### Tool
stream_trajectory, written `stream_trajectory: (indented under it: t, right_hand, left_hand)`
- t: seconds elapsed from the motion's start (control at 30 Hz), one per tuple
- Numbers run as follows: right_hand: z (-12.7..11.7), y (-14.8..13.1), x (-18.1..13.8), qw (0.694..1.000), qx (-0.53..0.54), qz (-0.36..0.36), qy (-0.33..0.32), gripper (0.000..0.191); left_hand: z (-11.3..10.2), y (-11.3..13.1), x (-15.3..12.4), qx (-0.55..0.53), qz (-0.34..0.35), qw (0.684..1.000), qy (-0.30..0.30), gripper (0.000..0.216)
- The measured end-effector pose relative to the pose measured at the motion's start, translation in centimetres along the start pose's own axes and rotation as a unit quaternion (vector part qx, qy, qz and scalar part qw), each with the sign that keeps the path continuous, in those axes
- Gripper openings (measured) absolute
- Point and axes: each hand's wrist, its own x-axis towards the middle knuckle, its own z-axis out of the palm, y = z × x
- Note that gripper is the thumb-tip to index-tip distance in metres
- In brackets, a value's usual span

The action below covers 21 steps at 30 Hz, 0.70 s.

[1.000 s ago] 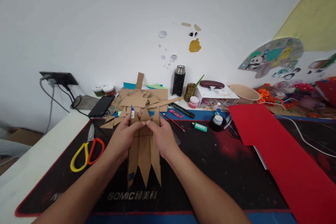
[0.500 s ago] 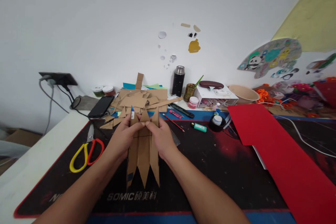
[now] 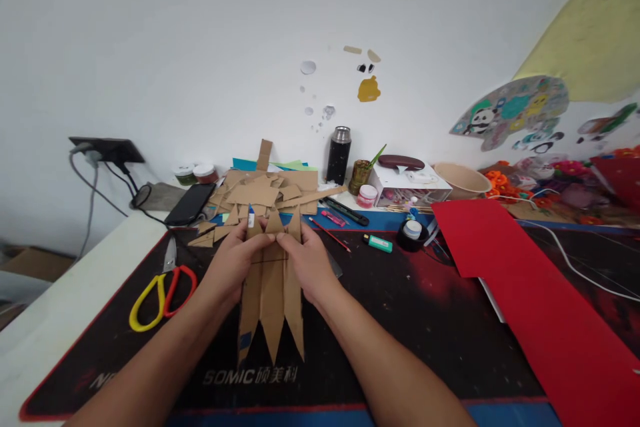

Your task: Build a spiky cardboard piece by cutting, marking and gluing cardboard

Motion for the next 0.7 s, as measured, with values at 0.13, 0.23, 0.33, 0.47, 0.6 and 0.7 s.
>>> stream_trajectory:
  t: [0.13,0.23,0.33,0.47,0.6,0.7]
  right_hand:
    - [0.1,0.14,-0.05,1.0,-0.004,-0.011,-0.001,0.028]
    - [0.09,0.12,-0.09,1.0,-0.005,-0.012,-0.006,0.028]
    - [0.08,0.1,-0.12,1.0,-0.01,-0.011,-0.005,0.027]
    - [0.15,0.11,-0.2,1.0,0.001,-0.012,-0.01,0.026]
    - [0.25,0.19,-0.24,1.0,0.007,-0.012,-0.009,0.027]
    - [0.31,0.23,-0.25,1.0,0.003,-0.009,-0.002,0.028]
  left_hand:
    - [0.08,-0.05,0.0,0.0,-0.002,1.0,-0.002,0.046]
    - [0.0,-0.16,0.05,0.0,-0.011,1.0,0.0,0.047]
    - [-0.14,-0.34,0.13,-0.004,-0.012,1.0,-0.003,0.046]
    - [-0.31,-0.56,0.2,-0.008,-0.01,1.0,-0.008,0.046]
    - [-0.33,-0.59,0.04,0.0,-0.007,1.0,-0.003,0.046]
    - [-0.26,-0.54,-0.05,0.01,0.015,1.0,-0.002,0.044]
